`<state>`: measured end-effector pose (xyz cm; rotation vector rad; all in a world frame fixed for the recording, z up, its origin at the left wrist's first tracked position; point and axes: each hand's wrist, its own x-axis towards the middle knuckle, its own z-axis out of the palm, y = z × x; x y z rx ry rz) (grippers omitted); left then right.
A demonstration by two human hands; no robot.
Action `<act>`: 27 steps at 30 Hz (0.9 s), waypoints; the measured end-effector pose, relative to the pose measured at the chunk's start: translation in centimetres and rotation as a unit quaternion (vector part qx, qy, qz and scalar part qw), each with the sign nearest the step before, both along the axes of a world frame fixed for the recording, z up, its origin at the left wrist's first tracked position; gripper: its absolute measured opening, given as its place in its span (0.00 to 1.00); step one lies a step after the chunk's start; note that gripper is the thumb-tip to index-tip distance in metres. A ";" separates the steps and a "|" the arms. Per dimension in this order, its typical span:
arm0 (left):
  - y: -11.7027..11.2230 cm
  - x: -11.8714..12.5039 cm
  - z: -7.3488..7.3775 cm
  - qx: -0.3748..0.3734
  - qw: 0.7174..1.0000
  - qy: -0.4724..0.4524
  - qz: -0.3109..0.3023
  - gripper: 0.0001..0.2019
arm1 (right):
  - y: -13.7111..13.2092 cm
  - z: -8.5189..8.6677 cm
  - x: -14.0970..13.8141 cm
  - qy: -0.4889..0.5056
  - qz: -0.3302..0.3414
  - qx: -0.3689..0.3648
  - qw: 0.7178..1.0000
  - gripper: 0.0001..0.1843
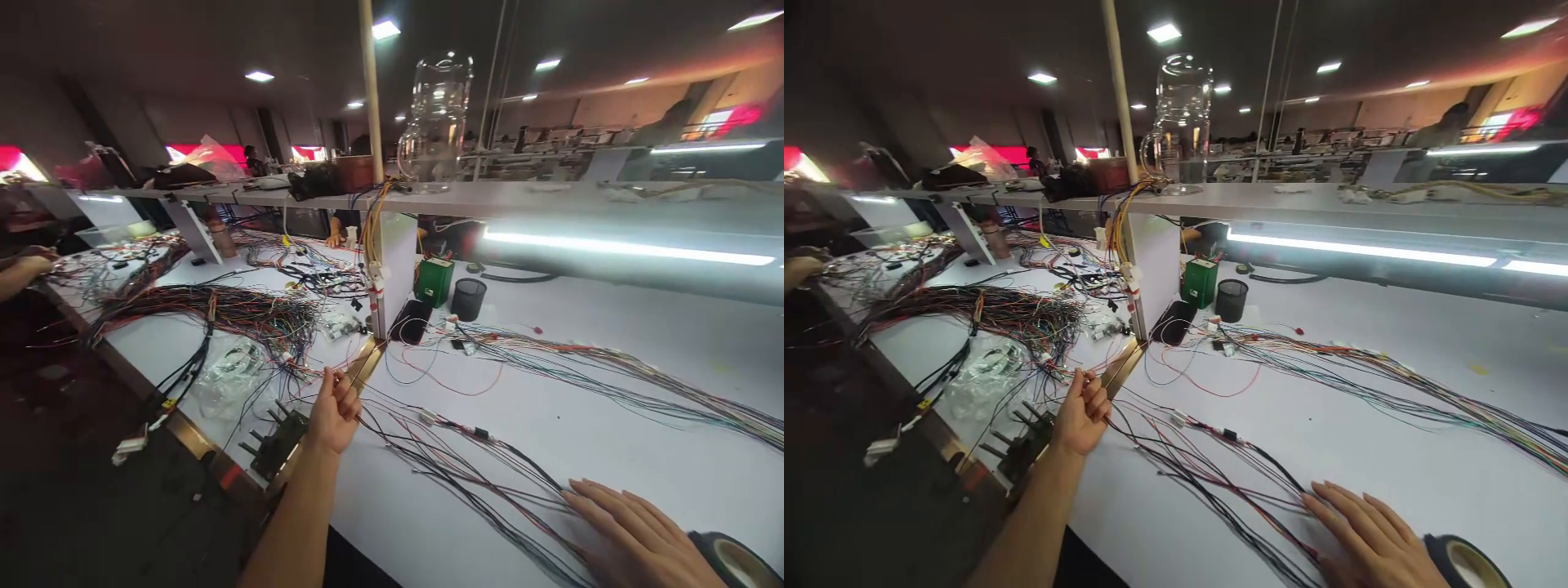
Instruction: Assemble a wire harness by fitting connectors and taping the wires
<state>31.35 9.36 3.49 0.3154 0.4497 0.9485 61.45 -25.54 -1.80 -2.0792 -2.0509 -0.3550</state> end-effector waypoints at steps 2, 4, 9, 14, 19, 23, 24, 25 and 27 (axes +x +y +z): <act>0.0 0.1 0.0 0.004 1.000 0.004 0.016 0.12 | 2.4 1.0 -1.0 0.015 0.023 0.018 0.999 0.27; -0.1 0.3 0.1 -0.001 1.000 0.015 0.021 0.12 | 5.4 2.5 -2.5 0.044 0.051 0.021 0.998 0.25; -0.3 0.5 -0.1 -0.017 0.999 0.039 0.012 0.13 | 14.1 7.9 -5.9 0.127 0.129 -0.009 0.984 0.17; -0.2 0.6 -0.7 0.018 0.997 0.075 0.024 0.16 | 23.2 14.2 -7.3 0.137 0.154 0.062 0.977 0.14; -0.1 0.5 -0.8 0.048 0.993 0.100 0.032 0.20 | 31.8 19.6 -8.9 0.152 0.118 0.176 0.965 0.17; -0.4 0.4 -0.2 0.071 0.993 0.097 0.015 0.23 | 36.5 21.2 -9.8 0.157 0.102 0.143 0.972 0.20; -0.5 0.3 -0.1 0.068 0.993 0.094 0.008 0.22 | 37.1 21.4 -9.8 0.153 0.109 0.134 0.973 0.19; -0.5 0.3 0.0 0.064 0.994 0.090 0.003 0.21 | 37.5 21.6 -9.8 0.149 0.115 0.132 0.973 0.17; -0.5 0.2 0.0 0.062 0.994 0.085 -0.002 0.19 | 37.3 22.3 -9.6 0.146 0.118 0.149 0.971 0.14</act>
